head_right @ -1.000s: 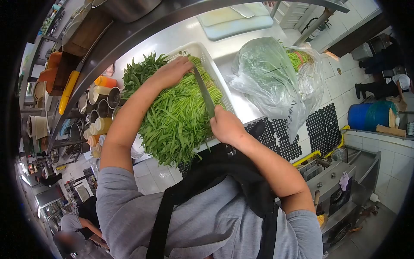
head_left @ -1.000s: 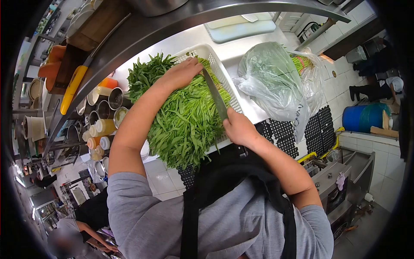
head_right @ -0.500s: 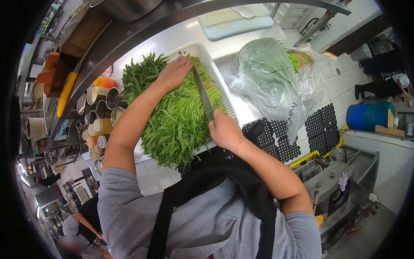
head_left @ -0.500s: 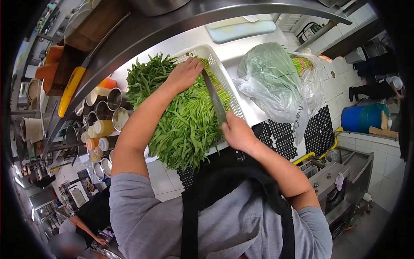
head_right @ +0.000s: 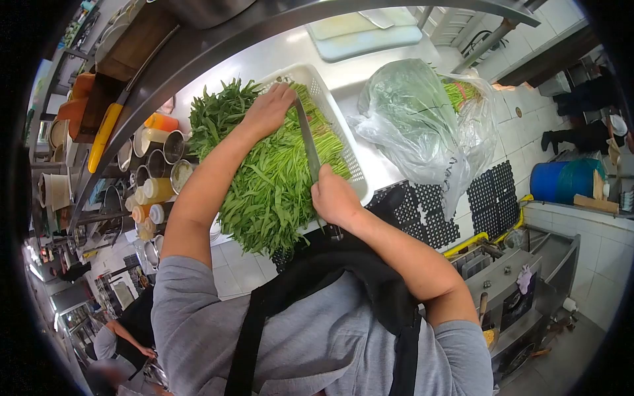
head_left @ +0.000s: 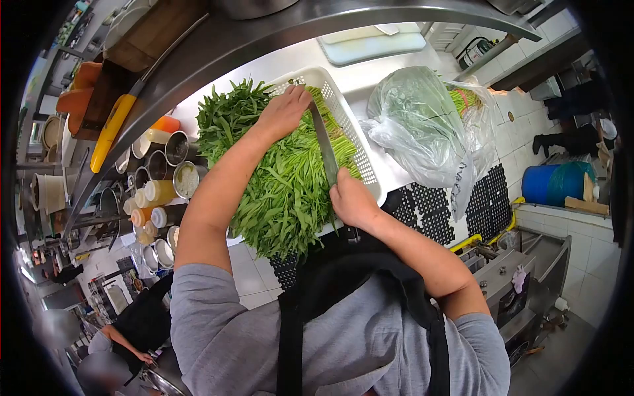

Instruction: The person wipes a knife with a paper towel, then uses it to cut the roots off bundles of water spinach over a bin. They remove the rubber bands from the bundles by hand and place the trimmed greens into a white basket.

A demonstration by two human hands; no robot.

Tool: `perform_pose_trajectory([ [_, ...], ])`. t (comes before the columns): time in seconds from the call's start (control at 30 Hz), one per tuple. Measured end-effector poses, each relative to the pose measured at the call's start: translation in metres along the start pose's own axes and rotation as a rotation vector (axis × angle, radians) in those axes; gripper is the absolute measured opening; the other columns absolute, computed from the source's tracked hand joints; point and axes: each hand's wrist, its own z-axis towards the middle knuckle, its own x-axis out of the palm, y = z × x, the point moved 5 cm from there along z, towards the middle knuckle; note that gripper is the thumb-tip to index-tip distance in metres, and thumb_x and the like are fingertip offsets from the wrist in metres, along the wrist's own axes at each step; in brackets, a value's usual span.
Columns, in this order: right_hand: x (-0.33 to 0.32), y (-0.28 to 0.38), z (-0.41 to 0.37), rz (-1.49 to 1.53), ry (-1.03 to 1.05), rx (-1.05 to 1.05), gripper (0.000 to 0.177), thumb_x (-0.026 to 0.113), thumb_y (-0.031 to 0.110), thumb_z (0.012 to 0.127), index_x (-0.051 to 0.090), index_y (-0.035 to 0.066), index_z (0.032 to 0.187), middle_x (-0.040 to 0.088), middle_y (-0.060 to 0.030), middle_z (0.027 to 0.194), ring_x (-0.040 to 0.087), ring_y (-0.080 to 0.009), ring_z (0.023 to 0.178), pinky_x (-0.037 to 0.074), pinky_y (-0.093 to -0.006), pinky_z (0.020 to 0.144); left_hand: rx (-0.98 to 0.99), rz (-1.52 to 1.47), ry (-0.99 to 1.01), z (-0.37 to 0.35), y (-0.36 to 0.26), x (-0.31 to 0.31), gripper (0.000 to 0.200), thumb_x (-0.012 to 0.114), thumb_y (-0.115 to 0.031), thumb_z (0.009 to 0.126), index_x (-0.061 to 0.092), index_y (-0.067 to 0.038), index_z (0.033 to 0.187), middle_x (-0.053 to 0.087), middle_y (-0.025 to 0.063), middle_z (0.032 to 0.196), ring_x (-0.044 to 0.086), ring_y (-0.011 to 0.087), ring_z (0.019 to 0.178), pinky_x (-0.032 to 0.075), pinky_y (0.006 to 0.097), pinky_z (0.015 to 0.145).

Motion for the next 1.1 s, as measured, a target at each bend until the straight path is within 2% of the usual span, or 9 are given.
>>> perform_pose_trajectory([
  [0.43, 0.000, -0.003, -0.004, -0.062, -0.007, 0.007, 0.026, 0.057, 0.016, 0.107, 0.052, -0.008, 0.118, 0.073, -0.0385, 0.097, 0.072, -0.0585, 0.096, 0.055, -0.0655, 0.093, -0.111, -0.052, -0.097, 0.002, 0.008, 0.000, 0.027, 0.057, -0.001, 0.099, 0.062, -0.002, 0.125, 0.066, 0.0189, 0.132, 0.061, 0.0402, 0.133, 0.055, 0.0515, 0.104],
  [0.6, -0.047, -0.006, -0.023, -0.111, 0.049, 0.040, 0.026, 0.056, 0.017, 0.108, 0.053, -0.007, 0.118, 0.073, -0.0390, 0.099, 0.072, -0.0596, 0.098, 0.055, -0.0662, 0.094, -0.159, -0.150, -0.184, 0.013, 0.027, -0.030, 0.018, 0.059, -0.003, 0.103, 0.065, -0.001, 0.119, 0.072, 0.0197, 0.118, 0.069, 0.0441, 0.117, 0.056, 0.0542, 0.098],
  [0.67, -0.066, -0.023, -0.026, -0.006, 0.028, 0.063, 0.025, 0.057, 0.017, 0.108, 0.054, -0.006, 0.117, 0.073, -0.0399, 0.100, 0.071, -0.0606, 0.100, 0.054, -0.0666, 0.095, -0.287, -0.318, -0.470, 0.015, 0.053, -0.052, 0.012, 0.059, -0.010, 0.111, 0.064, 0.000, 0.113, 0.070, 0.0219, 0.105, 0.071, 0.0434, 0.097, 0.056, 0.0506, 0.086],
  [0.7, -0.078, -0.026, -0.028, 0.002, 0.012, 0.054, 0.024, 0.057, 0.017, 0.108, 0.054, -0.006, 0.115, 0.072, -0.0396, 0.096, 0.070, -0.0609, 0.099, 0.053, -0.0670, 0.093, -0.425, -0.413, -0.463, 0.016, 0.067, -0.058, 0.016, 0.066, -0.014, 0.111, 0.068, 0.001, 0.112, 0.072, 0.0179, 0.097, 0.074, 0.0320, 0.084, 0.059, 0.0446, 0.076],
  [0.77, -0.104, -0.022, -0.034, -0.073, -0.026, -0.005, 0.024, 0.058, 0.017, 0.107, 0.053, -0.006, 0.112, 0.071, -0.0391, 0.093, 0.069, -0.0615, 0.098, 0.052, -0.0674, 0.091, -0.598, -0.809, -0.547, 0.015, 0.078, -0.068, 0.018, 0.070, -0.015, 0.110, 0.071, 0.001, 0.118, 0.072, 0.0123, 0.098, 0.075, 0.0218, 0.085, 0.065, 0.0381, 0.077],
  [0.9, -0.143, -0.032, -0.059, -0.058, -0.017, -0.074, 0.024, 0.059, 0.017, 0.107, 0.052, -0.005, 0.110, 0.070, -0.0389, 0.092, 0.067, -0.0619, 0.097, 0.050, -0.0673, 0.088, -0.404, -0.984, -0.677, 0.015, 0.079, -0.103, 0.021, 0.069, -0.015, 0.114, 0.072, 0.005, 0.122, 0.074, 0.0148, 0.113, 0.077, 0.0264, 0.108, 0.070, 0.0400, 0.093],
  [0.97, -0.170, -0.044, -0.075, -0.006, -0.019, -0.034, 0.025, 0.060, 0.018, 0.108, 0.051, -0.005, 0.108, 0.070, -0.0390, 0.093, 0.067, -0.0620, 0.097, 0.050, -0.0670, 0.087, -0.519, -2.038, -1.006, 0.005, 0.042, -0.110, 0.019, 0.066, -0.011, 0.114, 0.070, 0.006, 0.124, 0.074, 0.0171, 0.118, 0.073, 0.0291, 0.118, 0.065, 0.0455, 0.107],
  [1.03, -0.201, -0.061, -0.088, 0.013, -0.064, -0.013, 0.025, 0.061, 0.019, 0.108, 0.051, -0.004, 0.108, 0.070, -0.0380, 0.091, 0.067, -0.0617, 0.097, 0.049, -0.0662, 0.086, -0.327, -2.113, -0.782, -0.003, 0.023, -0.087, 0.016, 0.063, -0.008, 0.115, 0.067, 0.003, 0.126, 0.072, 0.0163, 0.118, 0.070, 0.0312, 0.120, 0.059, 0.0500, 0.117],
  [1.1, -0.239, -0.091, -0.105, 0.053, -0.101, 0.023, 0.025, 0.062, 0.019, 0.108, 0.051, -0.004, 0.106, 0.068, -0.0374, 0.089, 0.065, -0.0635, 0.097, 0.050, -0.0650, 0.085, -0.355, -2.058, -0.505, 0.013, -0.044, -0.083, 0.020, 0.061, -0.022, 0.119, 0.063, -0.003, 0.124, 0.070, 0.0102, 0.110, 0.072, 0.0260, 0.108, 0.062, 0.0459, 0.109],
])
